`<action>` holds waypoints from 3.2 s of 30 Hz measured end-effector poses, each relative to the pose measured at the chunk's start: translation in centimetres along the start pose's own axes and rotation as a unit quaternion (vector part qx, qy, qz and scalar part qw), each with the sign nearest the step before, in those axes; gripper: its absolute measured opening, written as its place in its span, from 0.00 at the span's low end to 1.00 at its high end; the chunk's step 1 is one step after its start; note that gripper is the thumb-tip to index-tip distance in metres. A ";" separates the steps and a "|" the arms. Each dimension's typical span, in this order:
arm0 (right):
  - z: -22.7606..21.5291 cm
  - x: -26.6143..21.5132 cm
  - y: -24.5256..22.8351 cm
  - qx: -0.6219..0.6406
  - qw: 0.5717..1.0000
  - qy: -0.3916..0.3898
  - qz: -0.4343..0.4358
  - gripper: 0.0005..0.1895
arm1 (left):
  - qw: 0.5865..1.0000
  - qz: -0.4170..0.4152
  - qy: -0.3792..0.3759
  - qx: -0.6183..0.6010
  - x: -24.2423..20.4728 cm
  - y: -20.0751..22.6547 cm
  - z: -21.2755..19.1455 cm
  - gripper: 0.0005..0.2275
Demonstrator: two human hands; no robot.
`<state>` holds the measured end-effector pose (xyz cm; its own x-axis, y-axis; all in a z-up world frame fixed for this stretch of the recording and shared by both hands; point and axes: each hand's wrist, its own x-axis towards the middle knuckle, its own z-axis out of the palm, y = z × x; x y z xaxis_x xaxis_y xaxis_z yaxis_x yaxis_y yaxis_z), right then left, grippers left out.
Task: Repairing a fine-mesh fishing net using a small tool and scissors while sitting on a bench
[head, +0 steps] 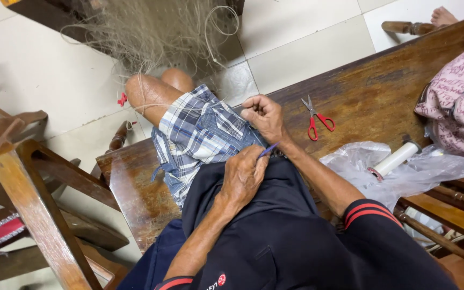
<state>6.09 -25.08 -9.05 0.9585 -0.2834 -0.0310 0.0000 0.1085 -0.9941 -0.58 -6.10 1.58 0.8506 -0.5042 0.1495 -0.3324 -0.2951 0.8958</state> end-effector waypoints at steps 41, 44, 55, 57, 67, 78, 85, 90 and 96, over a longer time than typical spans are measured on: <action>1.8 0.6 -1.7 0.142 0.988 0.048 0.029 0.14 | 0.998 0.034 -0.035 0.033 3.6 2.9 2.7 0.03; 1.3 0.1 -1.2 0.105 0.993 0.046 0.006 0.15 | 0.998 0.032 -0.040 0.046 3.4 2.6 2.6 0.02; 0.5 -0.9 -2.4 0.201 0.970 0.018 0.135 0.18 | 0.996 0.033 -0.036 0.068 3.5 2.6 2.7 0.04; -0.4 -0.3 -2.8 0.227 0.957 -0.076 0.162 0.27 | 0.996 0.030 -0.044 0.071 3.1 1.6 2.8 0.05; -2.2 1.8 -2.8 0.100 0.976 -0.144 0.128 0.16 | 0.994 0.002 -0.068 0.083 2.6 0.4 2.5 0.05; -0.9 3.2 -4.8 -0.013 0.991 -0.112 0.067 0.19 | 0.985 -0.036 -0.111 0.128 2.6 -1.7 3.6 0.04; 0.0 3.4 -3.9 0.013 0.996 -0.072 0.053 0.12 | 0.984 -0.045 -0.121 0.122 3.1 -1.4 3.5 0.06; 0.6 3.0 -3.5 0.076 0.995 -0.018 0.061 0.08 | 0.983 -0.056 -0.128 0.116 3.0 -1.3 3.5 0.06; 1.0 2.5 -2.9 0.127 0.990 -0.004 0.054 0.09 | 0.983 -0.060 -0.131 0.116 2.9 -1.7 3.8 0.06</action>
<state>8.77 -25.14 -6.15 0.9592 -0.2487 -0.1346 -0.0329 0.3746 -0.9266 0.91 -10.15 -1.08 0.7656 -0.6369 -0.0908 -0.3461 -0.5267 0.7764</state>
